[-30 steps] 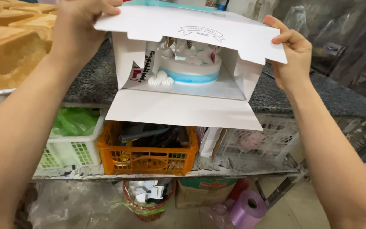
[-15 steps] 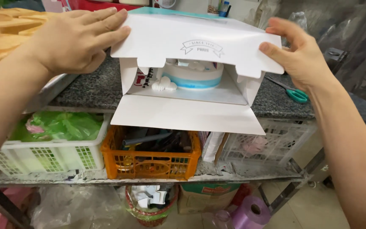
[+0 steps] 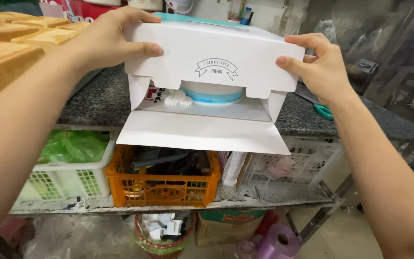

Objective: The person assembles a cardboard cake box, places a cake inside, secures the box closed, and ties a ribbon around it, using scissors to trim the ribbon.

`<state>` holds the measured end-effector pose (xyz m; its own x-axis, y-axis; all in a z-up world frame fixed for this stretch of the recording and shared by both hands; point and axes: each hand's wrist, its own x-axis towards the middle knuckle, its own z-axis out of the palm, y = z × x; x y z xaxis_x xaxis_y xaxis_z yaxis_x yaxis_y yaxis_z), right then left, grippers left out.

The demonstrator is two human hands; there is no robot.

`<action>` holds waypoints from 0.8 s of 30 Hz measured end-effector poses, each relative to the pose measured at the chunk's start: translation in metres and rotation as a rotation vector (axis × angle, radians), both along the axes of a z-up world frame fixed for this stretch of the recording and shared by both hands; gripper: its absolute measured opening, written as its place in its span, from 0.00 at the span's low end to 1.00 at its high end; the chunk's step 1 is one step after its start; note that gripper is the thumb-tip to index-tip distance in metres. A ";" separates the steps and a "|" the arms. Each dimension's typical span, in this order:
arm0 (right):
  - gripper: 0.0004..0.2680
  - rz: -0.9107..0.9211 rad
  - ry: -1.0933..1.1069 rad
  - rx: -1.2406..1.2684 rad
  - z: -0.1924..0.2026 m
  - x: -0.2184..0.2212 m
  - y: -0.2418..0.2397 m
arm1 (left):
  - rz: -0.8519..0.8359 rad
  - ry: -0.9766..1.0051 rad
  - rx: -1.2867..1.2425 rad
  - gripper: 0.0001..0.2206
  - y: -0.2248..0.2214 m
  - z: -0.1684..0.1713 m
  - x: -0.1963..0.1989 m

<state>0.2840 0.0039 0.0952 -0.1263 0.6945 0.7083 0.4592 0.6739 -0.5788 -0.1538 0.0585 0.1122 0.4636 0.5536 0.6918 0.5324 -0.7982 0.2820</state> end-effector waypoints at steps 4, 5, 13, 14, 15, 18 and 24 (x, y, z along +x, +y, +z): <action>0.14 0.035 0.030 0.074 -0.002 -0.004 0.004 | 0.084 -0.048 -0.011 0.25 -0.012 0.002 0.009; 0.14 -0.033 0.041 0.034 0.000 -0.007 0.001 | 0.107 -0.084 -0.018 0.21 -0.014 0.002 0.011; 0.06 -0.112 -0.093 0.338 -0.010 0.014 0.032 | 0.086 -0.175 0.103 0.11 0.002 -0.007 0.012; 0.07 -0.147 -0.126 0.314 -0.008 0.013 0.028 | 0.106 -0.182 0.101 0.11 0.000 -0.007 0.014; 0.07 -0.181 -0.159 0.291 -0.006 0.011 0.024 | 0.126 -0.188 0.099 0.10 -0.003 -0.006 0.017; 0.16 -0.210 -0.459 0.472 -0.001 -0.005 0.014 | 0.113 -0.140 0.201 0.12 0.004 -0.010 0.013; 0.21 -0.322 -0.620 0.640 0.008 -0.064 0.008 | 0.279 0.262 0.616 0.26 -0.020 0.012 0.040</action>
